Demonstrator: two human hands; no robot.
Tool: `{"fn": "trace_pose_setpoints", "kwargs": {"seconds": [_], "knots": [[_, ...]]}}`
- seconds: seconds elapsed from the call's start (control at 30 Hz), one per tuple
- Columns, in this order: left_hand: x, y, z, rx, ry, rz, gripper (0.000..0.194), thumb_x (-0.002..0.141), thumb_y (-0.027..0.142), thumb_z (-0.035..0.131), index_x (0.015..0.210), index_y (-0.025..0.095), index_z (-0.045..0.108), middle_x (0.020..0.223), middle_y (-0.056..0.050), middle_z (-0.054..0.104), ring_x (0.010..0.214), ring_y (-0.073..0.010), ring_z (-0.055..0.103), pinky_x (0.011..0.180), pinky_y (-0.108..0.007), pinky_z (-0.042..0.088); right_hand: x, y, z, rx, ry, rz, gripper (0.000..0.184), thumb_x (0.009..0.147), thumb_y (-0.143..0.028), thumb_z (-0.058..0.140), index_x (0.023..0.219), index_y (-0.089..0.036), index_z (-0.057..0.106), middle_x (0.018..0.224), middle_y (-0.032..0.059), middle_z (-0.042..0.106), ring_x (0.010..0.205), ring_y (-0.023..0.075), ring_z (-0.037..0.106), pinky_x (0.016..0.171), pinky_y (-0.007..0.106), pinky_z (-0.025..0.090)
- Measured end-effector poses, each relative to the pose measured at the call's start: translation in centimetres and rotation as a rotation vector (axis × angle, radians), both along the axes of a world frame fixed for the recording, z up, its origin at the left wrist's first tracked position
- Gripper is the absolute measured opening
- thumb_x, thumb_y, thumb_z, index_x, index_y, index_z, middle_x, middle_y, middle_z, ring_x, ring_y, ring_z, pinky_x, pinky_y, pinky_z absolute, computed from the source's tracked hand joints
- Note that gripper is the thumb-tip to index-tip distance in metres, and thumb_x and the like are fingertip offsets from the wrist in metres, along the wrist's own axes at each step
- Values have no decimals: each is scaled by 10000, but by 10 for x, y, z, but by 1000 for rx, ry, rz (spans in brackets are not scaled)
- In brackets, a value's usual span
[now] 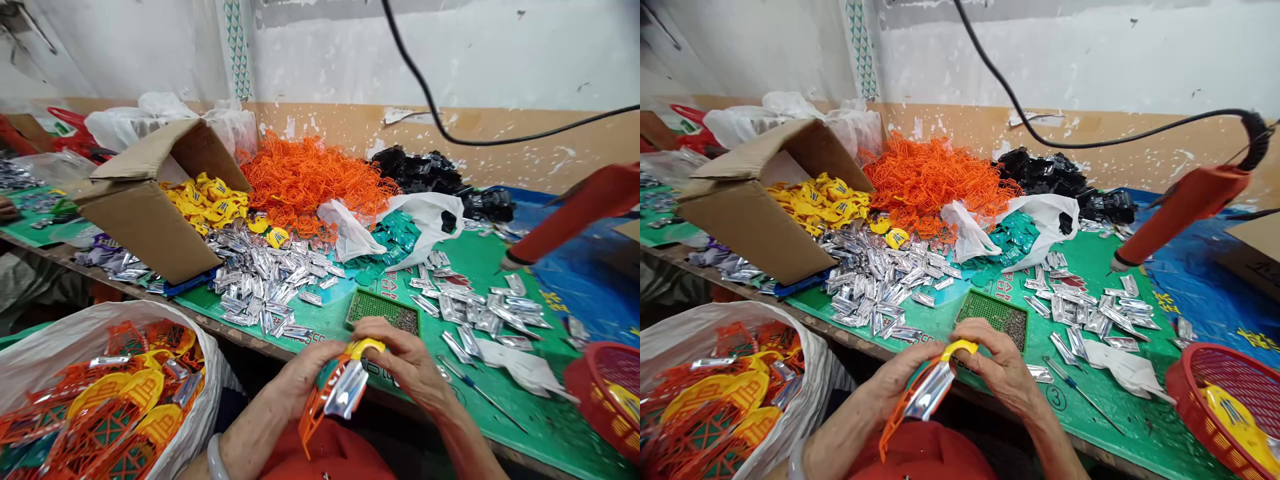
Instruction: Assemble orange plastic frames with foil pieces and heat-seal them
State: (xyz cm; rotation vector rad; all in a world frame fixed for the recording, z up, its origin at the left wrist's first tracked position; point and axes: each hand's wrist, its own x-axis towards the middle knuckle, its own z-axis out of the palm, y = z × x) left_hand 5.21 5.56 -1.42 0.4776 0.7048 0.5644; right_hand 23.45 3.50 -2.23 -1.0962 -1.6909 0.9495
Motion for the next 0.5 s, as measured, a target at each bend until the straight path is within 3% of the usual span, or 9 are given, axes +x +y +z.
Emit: {"fn": "trace_pose_setpoints", "kwargs": {"seconds": [0.07, 0.13, 0.23, 0.37, 0.5], "knots": [[-7, -1, 3, -24, 1, -84, 305, 760, 366, 668, 973, 150, 699, 754, -68, 719, 582, -194, 646, 613, -330, 514, -9, 5, 3, -233, 47, -63, 254, 860, -421, 559, 871, -202, 686, 762, 14, 638, 698, 139, 579, 642, 249, 470], [-16, 0, 5, -62, -14, -167, 462, 813, 512, 572, 1116, 174, 657, 879, -106, 731, 727, -264, 689, 688, -406, 525, -15, 9, 3, -367, 47, -144, 292, 832, -445, 556, 822, -178, 674, 686, 0, 600, 609, 117, 518, 557, 226, 414], [-27, 4, 7, -90, -90, -238, 620, 822, 638, 478, 1240, 191, 577, 1001, -129, 717, 836, -314, 695, 709, -457, 518, -18, 14, 3, -433, 44, -186, 299, 785, -450, 575, 779, -166, 669, 653, -4, 582, 589, 116, 496, 527, 221, 379], [-33, 6, 1, -106, -200, -330, 536, 858, 556, 515, 1193, 149, 614, 1002, -123, 723, 902, -274, 688, 719, -366, 522, -17, 16, 4, -508, 56, -149, 297, 753, -450, 599, 789, -167, 679, 649, -3, 592, 586, 124, 504, 520, 223, 372], [-35, 2, -5, -136, -239, -302, 536, 856, 545, 537, 1183, 132, 634, 1034, -118, 722, 911, -263, 685, 679, -336, 541, -11, 12, 3, -541, 121, -123, 439, 806, -561, 524, 939, -179, 695, 763, 19, 637, 641, 130, 528, 545, 226, 390]]}}
